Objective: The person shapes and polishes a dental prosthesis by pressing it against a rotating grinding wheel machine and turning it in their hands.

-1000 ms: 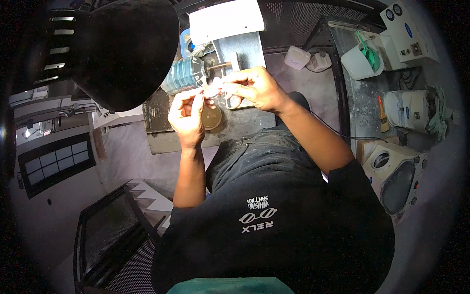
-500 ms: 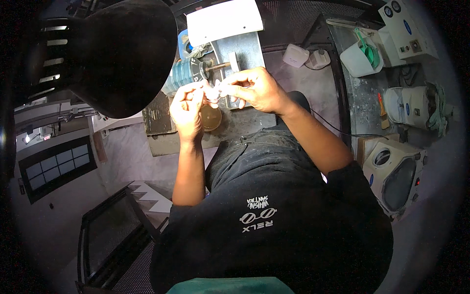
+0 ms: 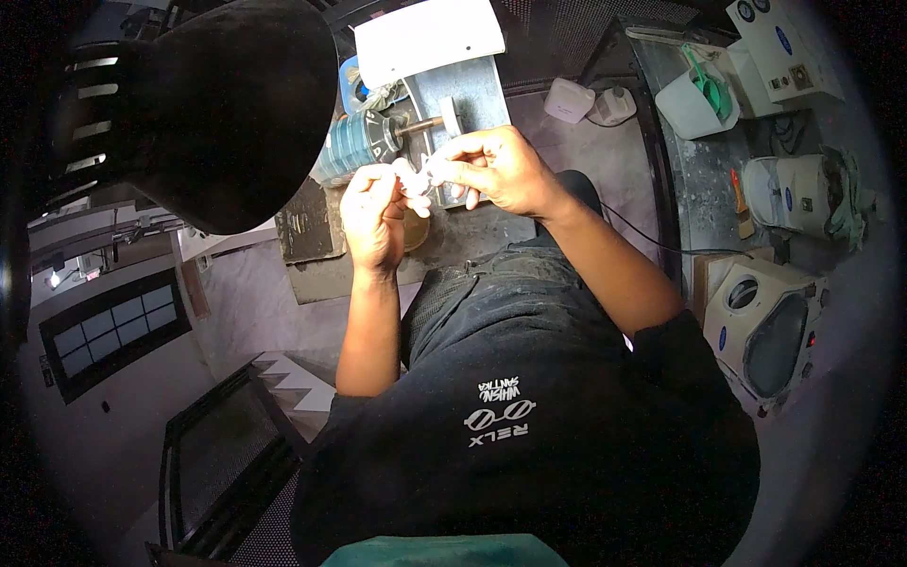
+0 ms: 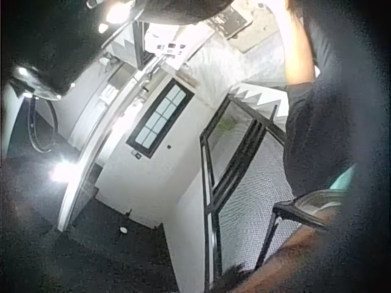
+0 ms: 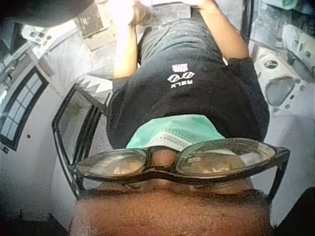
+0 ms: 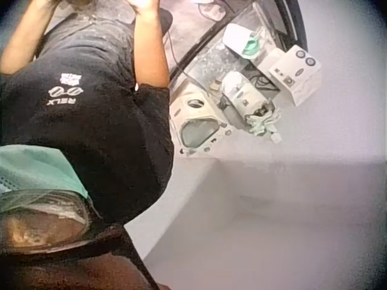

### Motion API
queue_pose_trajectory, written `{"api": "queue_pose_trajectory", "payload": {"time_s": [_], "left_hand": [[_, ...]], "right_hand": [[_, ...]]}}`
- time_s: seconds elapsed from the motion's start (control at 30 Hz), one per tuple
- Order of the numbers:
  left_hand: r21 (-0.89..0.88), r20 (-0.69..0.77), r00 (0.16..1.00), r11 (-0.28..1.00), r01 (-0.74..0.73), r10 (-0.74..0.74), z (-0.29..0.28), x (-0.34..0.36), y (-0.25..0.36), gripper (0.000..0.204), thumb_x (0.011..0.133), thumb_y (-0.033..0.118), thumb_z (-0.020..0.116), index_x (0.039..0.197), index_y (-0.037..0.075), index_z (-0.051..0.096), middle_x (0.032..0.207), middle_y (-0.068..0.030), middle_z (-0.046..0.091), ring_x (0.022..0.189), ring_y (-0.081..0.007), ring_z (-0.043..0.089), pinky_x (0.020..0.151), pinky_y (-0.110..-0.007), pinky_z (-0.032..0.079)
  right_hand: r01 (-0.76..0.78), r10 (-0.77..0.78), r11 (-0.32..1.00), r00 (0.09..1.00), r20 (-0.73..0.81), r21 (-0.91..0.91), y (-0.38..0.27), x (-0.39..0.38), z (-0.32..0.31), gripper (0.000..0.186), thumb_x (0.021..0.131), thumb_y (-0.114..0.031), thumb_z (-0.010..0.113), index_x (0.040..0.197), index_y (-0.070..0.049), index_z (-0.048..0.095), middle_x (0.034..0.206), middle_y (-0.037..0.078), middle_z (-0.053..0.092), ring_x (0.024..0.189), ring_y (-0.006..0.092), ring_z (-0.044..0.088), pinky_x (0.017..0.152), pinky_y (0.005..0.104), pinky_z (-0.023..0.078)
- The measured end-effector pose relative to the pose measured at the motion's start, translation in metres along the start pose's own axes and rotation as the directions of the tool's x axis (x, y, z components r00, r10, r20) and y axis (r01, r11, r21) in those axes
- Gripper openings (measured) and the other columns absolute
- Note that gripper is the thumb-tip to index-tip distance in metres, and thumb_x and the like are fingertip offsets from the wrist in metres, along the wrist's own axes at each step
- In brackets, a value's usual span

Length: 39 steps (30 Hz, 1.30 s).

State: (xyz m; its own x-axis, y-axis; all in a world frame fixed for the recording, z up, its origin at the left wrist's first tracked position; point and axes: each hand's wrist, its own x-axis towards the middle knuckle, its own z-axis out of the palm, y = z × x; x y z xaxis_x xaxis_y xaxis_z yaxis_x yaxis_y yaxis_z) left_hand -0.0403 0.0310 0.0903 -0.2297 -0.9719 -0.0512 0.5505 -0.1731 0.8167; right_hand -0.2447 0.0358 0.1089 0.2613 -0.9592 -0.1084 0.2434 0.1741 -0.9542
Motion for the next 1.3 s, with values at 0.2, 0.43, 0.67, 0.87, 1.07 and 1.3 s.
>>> {"api": "queue_pose_trajectory", "payload": {"time_s": [0.2,0.43,0.67,0.87,1.07,1.3], "left_hand": [[-0.029,-0.001,1.000,1.000,-0.001,0.001,0.001,-0.002,0.001,0.014,0.095,0.008,0.060,0.097,-0.006,0.058,0.082,-0.0150,0.064,0.066,-0.0237,0.066,0.059,-0.037,0.059],[0.012,0.021,1.000,1.000,-0.004,0.004,-0.004,-0.005,0.001,0.015,0.097,0.011,0.058,0.102,-0.003,0.057,0.085,-0.0144,0.064,0.068,-0.0242,0.066,0.062,-0.036,0.057],[0.109,0.039,0.998,0.992,-0.057,0.053,-0.008,-0.006,0.000,0.016,0.096,0.010,0.059,0.104,-0.004,0.057,0.089,-0.0162,0.067,0.072,-0.0237,0.068,0.064,-0.036,0.059],[0.031,0.011,1.000,1.000,-0.007,0.007,-0.003,-0.010,-0.007,0.018,0.096,0.010,0.058,0.103,-0.007,0.057,0.092,-0.0212,0.067,0.072,-0.0250,0.069,0.063,-0.035,0.060],[-0.101,0.101,0.991,0.990,0.101,-0.091,-0.007,-0.011,-0.016,0.021,0.098,0.012,0.055,0.105,-0.007,0.055,0.095,-0.0226,0.066,0.073,-0.0259,0.069,0.063,-0.035,0.060],[-0.121,0.099,0.991,0.987,0.104,-0.092,-0.010,-0.012,-0.022,0.021,0.097,0.011,0.055,0.106,-0.008,0.055,0.095,-0.0220,0.066,0.074,-0.0255,0.069,0.064,-0.034,0.061]], "right_hand": [[0.003,-0.003,0.999,1.000,0.003,-0.037,-0.002,-0.001,0.001,0.020,0.092,-0.014,0.068,0.101,0.003,0.070,0.078,0.005,0.069,0.063,0.0067,0.063,0.054,0.0199,0.052],[0.007,-0.006,0.999,1.000,0.007,-0.053,0.001,0.000,0.001,0.020,0.092,-0.012,0.068,0.103,0.004,0.070,0.078,0.005,0.069,0.063,0.0063,0.062,0.054,0.0198,0.052],[0.008,-0.008,0.995,1.000,0.001,-0.099,-0.001,-0.001,0.003,0.017,0.091,-0.011,0.069,0.100,0.003,0.072,0.079,0.004,0.069,0.060,0.0051,0.059,0.053,0.0192,0.049],[0.082,-0.095,0.976,0.994,-0.053,-0.203,-0.004,-0.003,0.007,0.016,0.089,-0.012,0.071,0.100,0.001,0.073,0.079,0.002,0.069,0.061,0.0033,0.057,0.053,0.0189,0.046],[0.105,-0.121,0.962,0.991,-0.052,-0.251,-0.007,-0.002,0.008,0.015,0.088,-0.011,0.071,0.097,0.001,0.073,0.082,0.004,0.071,0.068,0.0057,0.060,0.061,0.0211,0.049],[0.143,-0.154,0.937,0.988,-0.010,-0.318,-0.011,-0.004,0.009,0.015,0.089,-0.009,0.070,0.099,0.001,0.072,0.091,0.006,0.071,0.076,0.0063,0.062,0.065,0.0202,0.050]]}}
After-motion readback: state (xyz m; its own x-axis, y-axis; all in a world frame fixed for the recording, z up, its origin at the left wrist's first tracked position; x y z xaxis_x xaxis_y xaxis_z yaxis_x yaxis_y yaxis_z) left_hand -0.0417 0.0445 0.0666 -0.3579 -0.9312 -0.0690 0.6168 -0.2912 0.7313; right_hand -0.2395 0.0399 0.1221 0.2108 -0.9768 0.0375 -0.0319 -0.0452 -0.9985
